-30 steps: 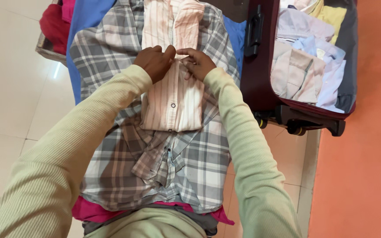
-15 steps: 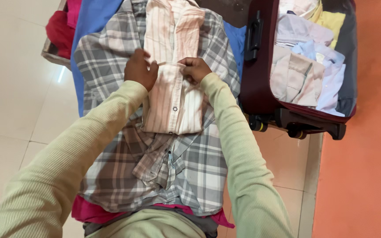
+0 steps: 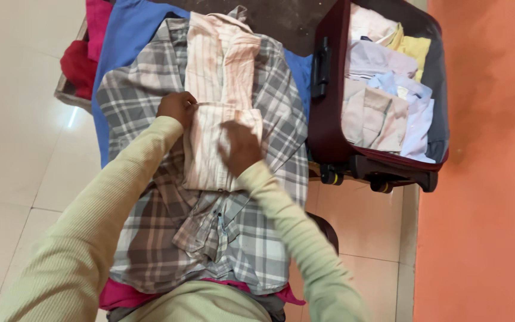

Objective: The person folds a striped long-sleeve shirt on a chair, buttoning the collar and sleeves, smoothing the fabric, and folding it into a compact rectangle. The folded shirt is then placed into an open suitcase. The person then begins folding a plaid shirt.

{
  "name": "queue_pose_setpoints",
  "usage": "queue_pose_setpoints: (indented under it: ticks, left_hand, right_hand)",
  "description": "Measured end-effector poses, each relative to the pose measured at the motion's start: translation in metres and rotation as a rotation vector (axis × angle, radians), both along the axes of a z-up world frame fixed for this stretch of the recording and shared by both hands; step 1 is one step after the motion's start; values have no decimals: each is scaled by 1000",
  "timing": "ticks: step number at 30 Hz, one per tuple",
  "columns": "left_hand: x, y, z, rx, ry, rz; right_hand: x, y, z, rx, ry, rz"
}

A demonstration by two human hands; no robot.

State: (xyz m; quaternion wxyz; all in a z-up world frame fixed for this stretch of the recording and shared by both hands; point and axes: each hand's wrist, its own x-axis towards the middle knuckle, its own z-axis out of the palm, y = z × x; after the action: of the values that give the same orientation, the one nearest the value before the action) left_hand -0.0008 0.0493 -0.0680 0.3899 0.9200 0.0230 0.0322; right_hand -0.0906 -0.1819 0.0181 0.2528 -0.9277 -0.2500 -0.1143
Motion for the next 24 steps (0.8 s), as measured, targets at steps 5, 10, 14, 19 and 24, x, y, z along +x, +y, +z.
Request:
queue_pose_setpoints:
  ticks: [5, 10, 14, 19, 24]
  left_hand:
    - [13, 1, 33, -214, 241, 1]
    - [28, 6, 50, -34, 205, -240]
    - [40, 13, 7, -567, 98, -358]
    - [43, 22, -23, -843, 153, -86]
    - [27, 27, -11, -280, -217, 306]
  right_hand:
    - [-26, 13, -13, -113, 58, 28]
    - [-19, 7, -23, -127, 128, 58]
    - [-17, 0, -23, -98, 162, 81]
    - [-19, -3, -31, -107, 107, 96]
    - [-9, -12, -41, 99, 125, -35]
